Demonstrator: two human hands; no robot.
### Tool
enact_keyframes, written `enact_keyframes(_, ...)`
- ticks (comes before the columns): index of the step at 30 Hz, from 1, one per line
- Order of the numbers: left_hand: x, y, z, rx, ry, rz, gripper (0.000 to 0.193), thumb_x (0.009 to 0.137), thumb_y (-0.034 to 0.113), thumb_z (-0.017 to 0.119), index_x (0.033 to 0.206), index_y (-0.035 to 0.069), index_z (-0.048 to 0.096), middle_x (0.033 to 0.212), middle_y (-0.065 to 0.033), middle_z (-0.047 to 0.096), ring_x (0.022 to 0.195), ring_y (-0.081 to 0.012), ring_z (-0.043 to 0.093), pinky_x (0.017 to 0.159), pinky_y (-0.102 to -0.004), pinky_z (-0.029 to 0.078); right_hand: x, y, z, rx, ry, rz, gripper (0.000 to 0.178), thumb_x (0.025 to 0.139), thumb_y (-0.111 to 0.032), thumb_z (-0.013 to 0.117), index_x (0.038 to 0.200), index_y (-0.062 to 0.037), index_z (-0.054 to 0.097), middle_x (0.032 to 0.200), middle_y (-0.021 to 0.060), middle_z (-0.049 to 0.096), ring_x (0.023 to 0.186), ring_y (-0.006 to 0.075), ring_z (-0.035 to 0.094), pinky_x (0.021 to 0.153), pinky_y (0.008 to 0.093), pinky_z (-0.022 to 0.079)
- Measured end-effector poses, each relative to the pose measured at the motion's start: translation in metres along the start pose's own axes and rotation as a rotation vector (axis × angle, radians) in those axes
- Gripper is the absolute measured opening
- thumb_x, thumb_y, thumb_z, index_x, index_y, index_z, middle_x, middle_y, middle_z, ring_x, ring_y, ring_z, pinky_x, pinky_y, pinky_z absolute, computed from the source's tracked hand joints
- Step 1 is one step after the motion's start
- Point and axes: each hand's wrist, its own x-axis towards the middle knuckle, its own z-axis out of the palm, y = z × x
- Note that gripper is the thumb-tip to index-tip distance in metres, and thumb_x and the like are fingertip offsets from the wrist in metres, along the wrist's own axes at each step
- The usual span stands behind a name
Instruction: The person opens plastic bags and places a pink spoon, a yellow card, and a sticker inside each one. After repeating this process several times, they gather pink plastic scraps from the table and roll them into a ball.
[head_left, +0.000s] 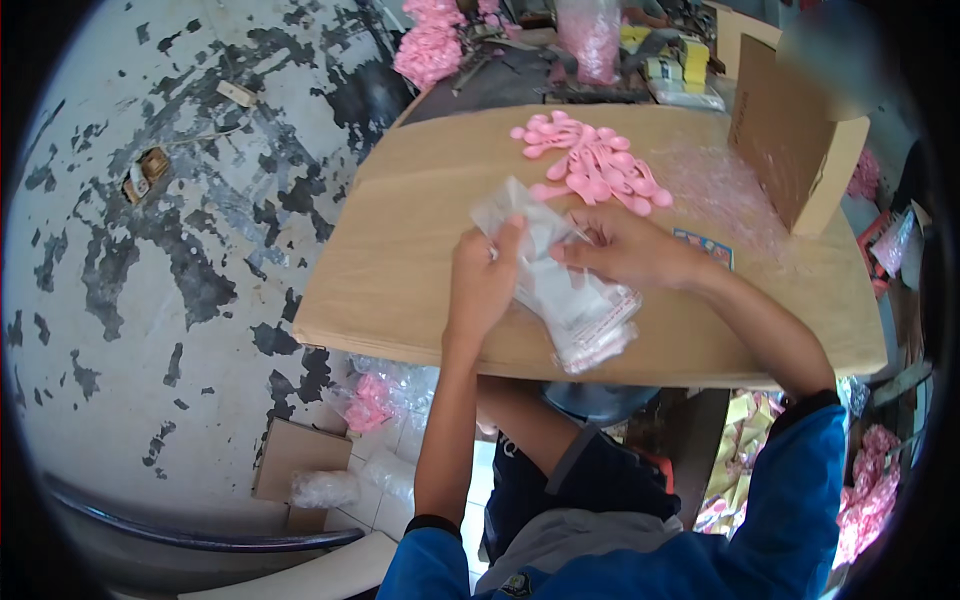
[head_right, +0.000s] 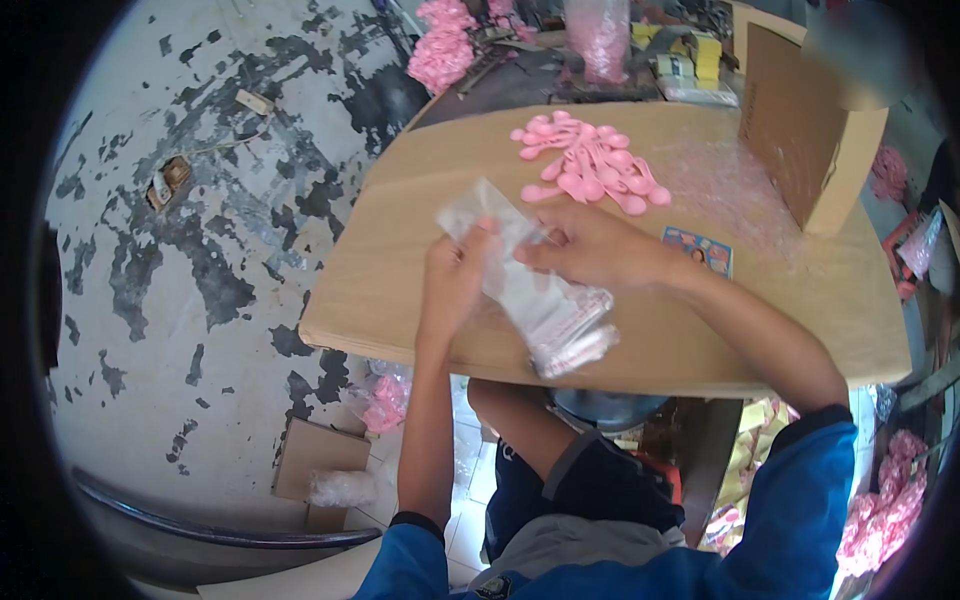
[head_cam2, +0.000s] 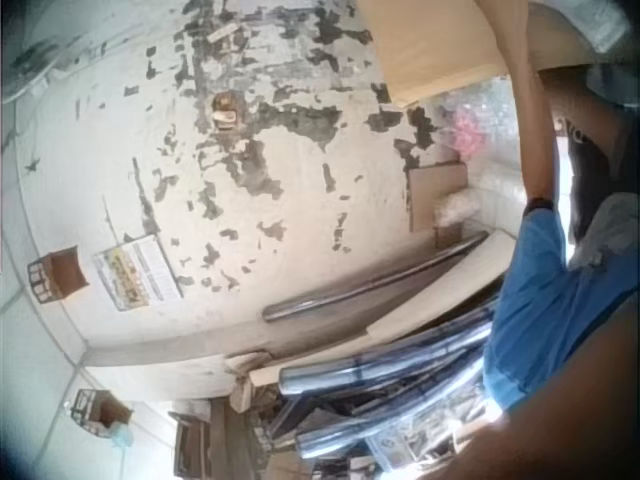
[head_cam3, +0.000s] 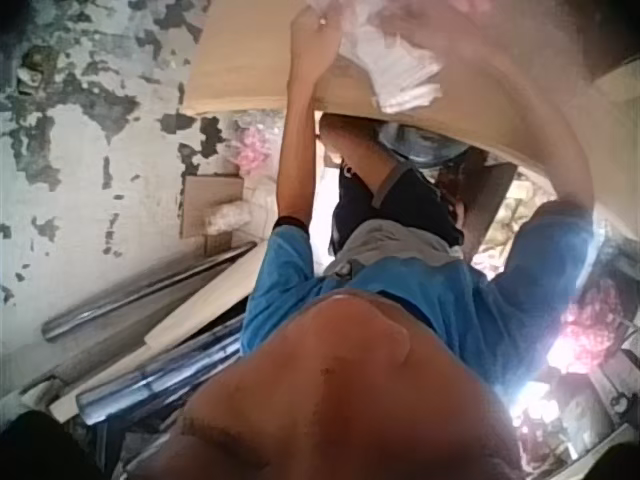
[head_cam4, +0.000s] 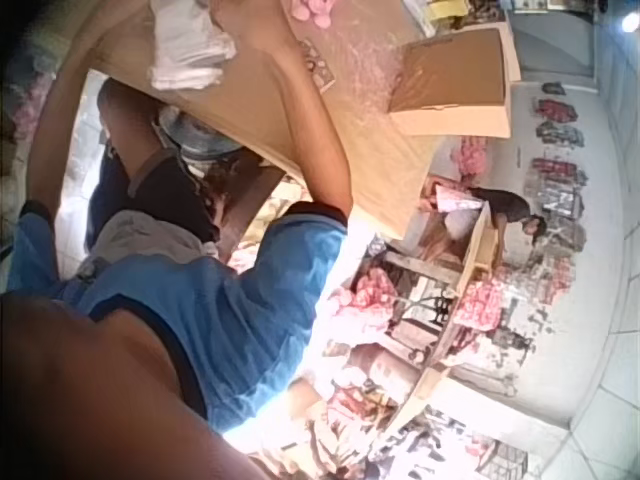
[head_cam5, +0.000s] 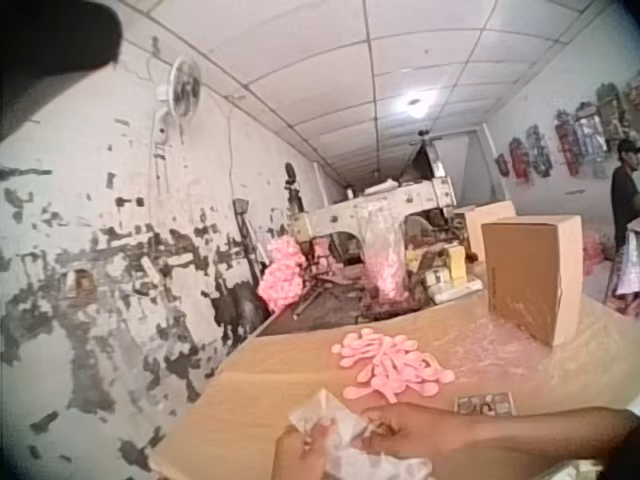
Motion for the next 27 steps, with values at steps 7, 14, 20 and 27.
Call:
enact_keyframes(7,0.013,-0.032,0.001,-0.061,0.007,0.070,0.030,0.096,0.026,0.064,0.094,-0.003,0.071,0.074,0.0005,0.064,0.066,-0.0052,0.053,0.057,-0.0251,0.043,-0.015,0.008,0.012,0.100,0.029,0.267,0.027,0.098,-0.025,0.059,0.100,0.0021,0.057,0.066,0.0034,0.059,0.047,0.0095,0.056,0.042,0.0245,0.047)
enact_keyframes(14,0.014,-0.017,0.006,-0.244,-0.004,-0.041,0.024,0.094,0.025,0.068,0.093,0.001,0.072,0.075,0.0032,0.063,0.065,-0.0025,0.051,0.057,-0.0212,0.040,-0.019,0.005,0.001,0.044,-0.024,0.246,0.027,0.099,-0.024,0.057,0.103,0.0025,0.058,0.067,0.0058,0.060,0.052,0.0117,0.060,0.046,0.0277,0.049)
enact_keyframes(20,0.016,-0.004,0.005,-0.392,-0.021,-0.005,0.021,0.094,0.024,0.069,0.092,0.003,0.071,0.074,0.0023,0.065,0.065,-0.0037,0.053,0.058,-0.0224,0.041,-0.019,0.015,-0.005,-0.057,0.040,0.046,0.022,0.099,-0.023,0.059,0.094,-0.0014,0.062,0.066,-0.0010,0.056,0.061,0.0047,0.053,0.056,0.0235,0.044)
enact_keyframes(27,0.004,0.026,0.027,-0.655,-0.010,-0.056,0.027,0.099,0.026,0.060,0.097,0.001,0.071,0.085,-0.0007,0.069,0.078,-0.0089,0.062,0.074,-0.0248,0.049,-0.021,0.006,-0.015,-0.045,0.273,-0.059,0.025,0.096,-0.023,0.064,0.099,0.0017,0.064,0.077,0.0061,0.065,0.071,0.0112,0.058,0.065,0.0300,0.047)
